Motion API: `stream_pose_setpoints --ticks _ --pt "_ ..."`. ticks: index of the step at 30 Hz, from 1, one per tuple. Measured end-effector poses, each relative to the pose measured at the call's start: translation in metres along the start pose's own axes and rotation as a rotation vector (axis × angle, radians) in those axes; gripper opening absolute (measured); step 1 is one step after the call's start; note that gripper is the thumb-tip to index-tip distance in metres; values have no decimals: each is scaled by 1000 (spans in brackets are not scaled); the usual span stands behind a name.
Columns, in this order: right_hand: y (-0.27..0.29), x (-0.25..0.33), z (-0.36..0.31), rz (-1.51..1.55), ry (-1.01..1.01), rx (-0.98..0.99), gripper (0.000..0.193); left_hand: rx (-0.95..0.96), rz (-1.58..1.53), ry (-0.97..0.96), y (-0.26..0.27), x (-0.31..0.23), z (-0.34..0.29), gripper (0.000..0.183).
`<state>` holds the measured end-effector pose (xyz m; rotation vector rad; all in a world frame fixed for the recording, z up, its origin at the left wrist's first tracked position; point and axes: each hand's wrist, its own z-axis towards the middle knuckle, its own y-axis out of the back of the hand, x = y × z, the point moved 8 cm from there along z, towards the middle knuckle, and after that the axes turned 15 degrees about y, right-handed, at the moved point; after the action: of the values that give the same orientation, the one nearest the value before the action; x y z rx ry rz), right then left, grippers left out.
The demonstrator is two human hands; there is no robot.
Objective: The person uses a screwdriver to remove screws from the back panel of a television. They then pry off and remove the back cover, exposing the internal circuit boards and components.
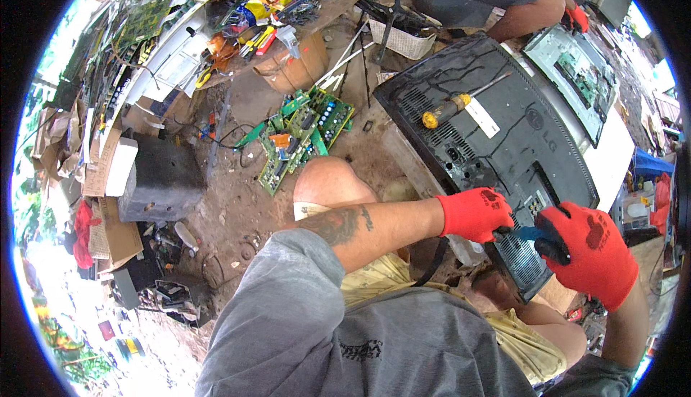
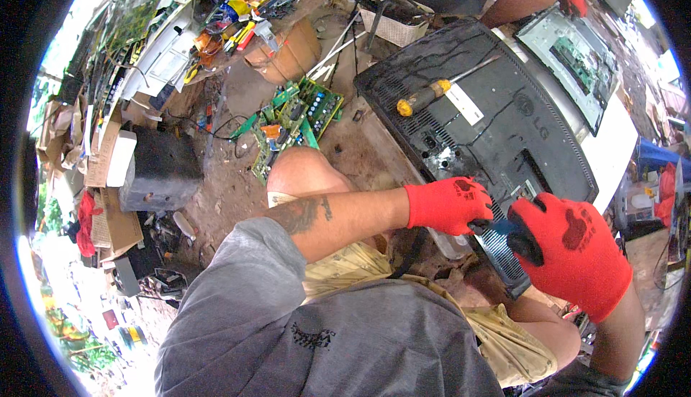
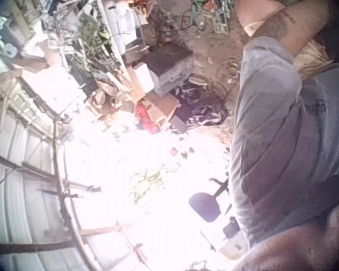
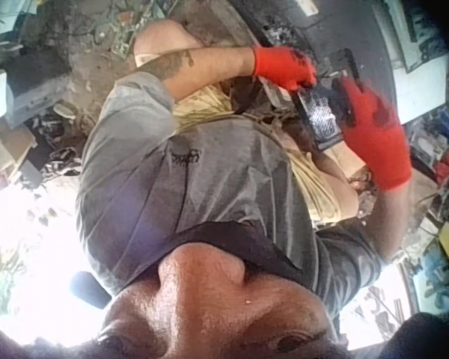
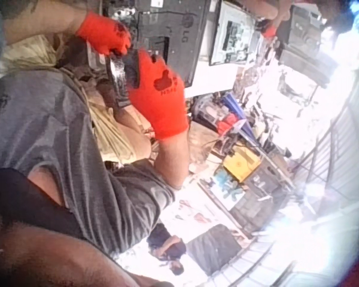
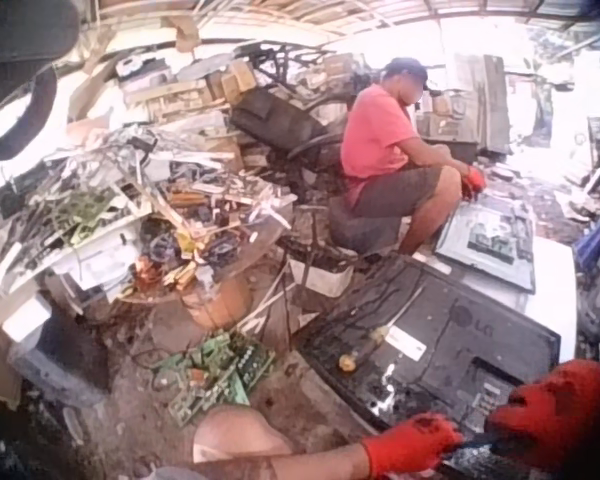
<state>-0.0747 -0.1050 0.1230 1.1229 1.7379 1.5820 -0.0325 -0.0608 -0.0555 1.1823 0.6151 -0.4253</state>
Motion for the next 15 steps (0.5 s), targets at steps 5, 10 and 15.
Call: stream_pose_setpoints --ticks 5,10,15 --pt "1 22 -10 -15 -2 101 49 -29 135 -53 -3 -15 -1 28" --pt "-6 23 -12 20 3 87 50 29 172 19 -5 -13 -5 27" --pt "-3 16 -13 -2 -5 51 50 21 65 37 -4 -9 -1 29"
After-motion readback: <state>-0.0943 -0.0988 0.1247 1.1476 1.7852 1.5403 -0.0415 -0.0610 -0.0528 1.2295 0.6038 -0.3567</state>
